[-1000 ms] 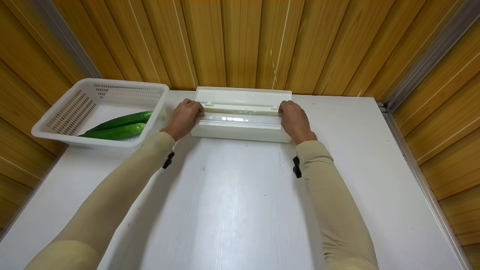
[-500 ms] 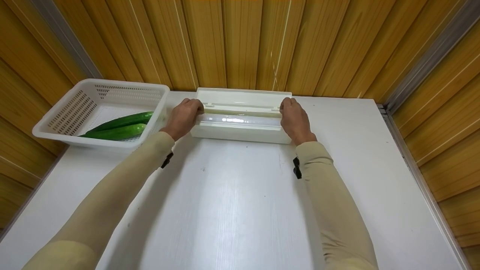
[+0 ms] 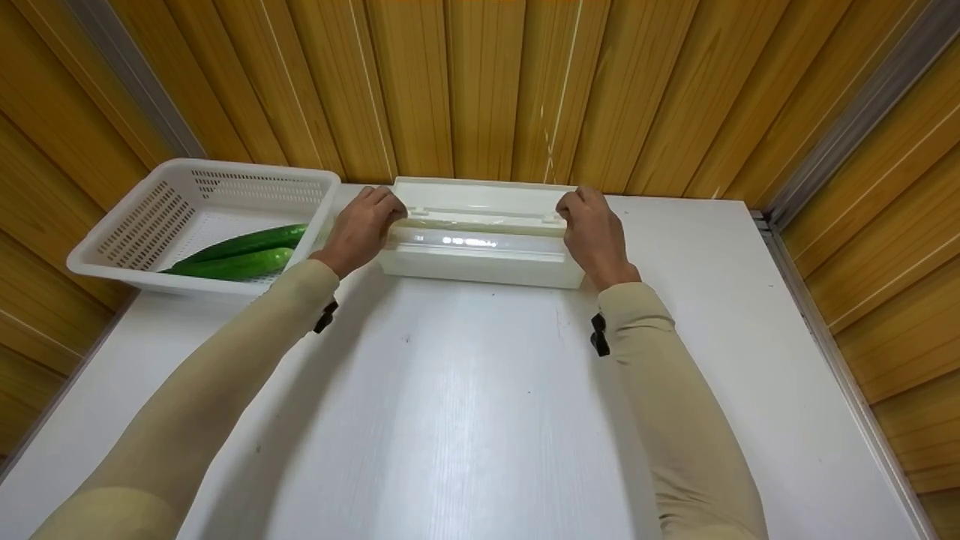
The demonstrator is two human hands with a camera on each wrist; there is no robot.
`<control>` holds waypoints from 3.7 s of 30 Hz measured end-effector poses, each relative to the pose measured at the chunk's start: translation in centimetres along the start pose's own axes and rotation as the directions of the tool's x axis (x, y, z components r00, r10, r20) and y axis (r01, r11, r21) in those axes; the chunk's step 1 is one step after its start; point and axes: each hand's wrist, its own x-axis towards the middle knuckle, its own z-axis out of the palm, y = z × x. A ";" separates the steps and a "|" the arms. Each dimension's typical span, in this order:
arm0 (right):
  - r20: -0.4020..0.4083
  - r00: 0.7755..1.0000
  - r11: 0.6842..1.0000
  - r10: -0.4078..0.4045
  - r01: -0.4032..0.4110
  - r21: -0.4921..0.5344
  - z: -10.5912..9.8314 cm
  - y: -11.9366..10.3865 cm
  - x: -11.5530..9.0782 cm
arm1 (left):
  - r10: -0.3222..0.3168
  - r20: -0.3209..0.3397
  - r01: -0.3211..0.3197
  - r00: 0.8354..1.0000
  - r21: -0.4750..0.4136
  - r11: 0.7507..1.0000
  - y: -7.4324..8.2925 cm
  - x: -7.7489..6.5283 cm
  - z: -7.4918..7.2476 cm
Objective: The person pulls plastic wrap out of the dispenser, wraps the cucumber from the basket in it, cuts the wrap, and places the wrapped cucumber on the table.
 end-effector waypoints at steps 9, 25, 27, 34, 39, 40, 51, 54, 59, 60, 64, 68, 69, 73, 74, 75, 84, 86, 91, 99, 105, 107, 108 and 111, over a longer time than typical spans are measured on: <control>-0.030 1.000 0.999 0.004 -0.003 0.042 -0.3 -0.5 0.0 | -0.182 0.043 0.187 0.982 -0.192 0.964 0.4 0.0 -1.2; -0.096 0.992 0.992 0.076 -0.066 0.107 -1.7 -1.3 0.1 | -0.198 0.000 0.191 0.980 -0.268 0.944 0.9 0.7 -3.1; -0.108 0.991 0.992 0.075 -0.063 0.106 -1.9 -1.5 0.1 | -0.180 -0.020 0.169 0.983 -0.260 0.951 0.9 0.7 -3.3; -0.181 0.983 0.997 0.011 0.003 0.077 -2.5 -1.6 0.3 | -0.157 -0.052 0.142 0.986 -0.213 0.967 1.0 1.0 -4.1; -0.237 0.969 0.996 -0.072 0.082 0.030 -2.9 -1.4 0.5 | -0.115 -0.089 0.097 0.989 -0.180 0.979 1.0 1.2 -4.7; -0.242 0.967 0.996 -0.084 0.092 0.021 -3.0 -1.4 0.5 | -0.112 -0.092 0.094 0.989 -0.179 0.979 1.0 1.3 -4.9; -0.252 0.964 0.996 -0.087 0.092 0.008 -4.5 -2.1 0.9 | -0.111 -0.104 0.090 0.988 -0.184 0.979 1.2 2.0 -6.2; -0.259 0.962 0.996 -0.086 0.089 0.001 -4.9 -2.3 1.1 | -0.098 -0.121 0.076 0.988 -0.176 0.982 1.4 2.1 -6.7; -0.275 0.956 0.995 -0.098 0.101 -0.001 -5.6 -2.6 1.5 | -0.099 -0.128 0.077 0.987 -0.170 0.982 1.7 2.4 -7.5; -0.278 0.955 0.994 -0.101 0.105 -0.002 -5.8 -2.7 1.6 | -0.101 -0.130 0.078 0.986 -0.173 0.982 1.7 2.4 -7.7; -0.291 0.951 0.994 -0.106 0.108 -0.008 -6.4 -3.1 2.0 | -0.096 -0.151 0.068 0.984 -0.182 0.981 1.9 2.7 -8.4; -0.322 0.938 0.990 -0.129 0.139 0.009 -7.0 -3.5 2.3 | -0.080 -0.180 0.046 0.980 -0.185 0.982 2.0 3.0 -8.9; -0.330 0.934 0.989 -0.135 0.146 0.010 -7.2 -3.5 2.3 | -0.077 -0.185 0.041 0.980 -0.191 0.981 2.1 3.0 -9.1; -0.362 0.922 0.987 -0.141 0.160 0.021 -7.7 -3.9 2.4 | -0.065 -0.196 0.021 0.978 -0.216 0.976 2.2 3.3 -9.7; -0.366 0.920 0.987 -0.140 0.158 0.020 -7.9 -4.0 2.4 | -0.062 -0.201 0.015 0.978 -0.224 0.974 2.3 3.3 -9.8; -0.371 0.918 0.987 -0.139 0.158 0.021 -8.0 -4.1 2.5 | -0.056 -0.207 0.008 0.977 -0.229 0.973 2.3 3.4 -10.0; -0.418 0.893 0.982 -0.169 0.187 0.002 -9.3 -4.5 3.0 | 0.012 -0.270 -0.069 0.963 -0.203 0.977 2.6 4.1 -11.4; -0.419 0.890 0.981 -0.182 0.196 -0.009 -9.6 -4.5 3.0 | 0.024 -0.285 -0.085 0.958 -0.201 0.976 2.7 4.2 -11.7; -0.378 0.915 0.988 -0.138 0.156 0.017 -10.5 -5.0 2.6 | 0.043 -0.302 -0.118 0.952 -0.234 0.965 3.2 4.0 -12.4; -0.169 0.978 0.987 -0.125 0.140 0.074 -13.0 -5.7 0.1 | 0.104 -0.280 -0.197 0.954 -0.330 0.923 3.3 2.4 -13.4; 0.086 0.992 0.973 -0.094 0.073 0.217 -14.3 -5.7 -1.8 | 0.083 -0.169 -0.164 0.982 -0.551 0.818 3.1 1.2 -13.9; 0.192 0.976 0.955 -0.105 0.045 0.292 -14.5 -5.5 -2.2 | 0.043 -0.061 -0.072 0.997 -0.652 0.755 3.2 0.6 -14.2; 0.239 0.964 0.948 -0.117 0.036 0.318 -14.6 -5.3 -2.3 | 0.031 0.001 -0.021 1.000 -0.695 0.719 3.2 0.3 -14.3; 0.365 0.919 0.926 -0.146 -0.003 0.378 -14.6 -4.8 -2.7 | 0.031 0.192 0.128 0.981 -0.757 0.640 3.3 -0.5 -14.8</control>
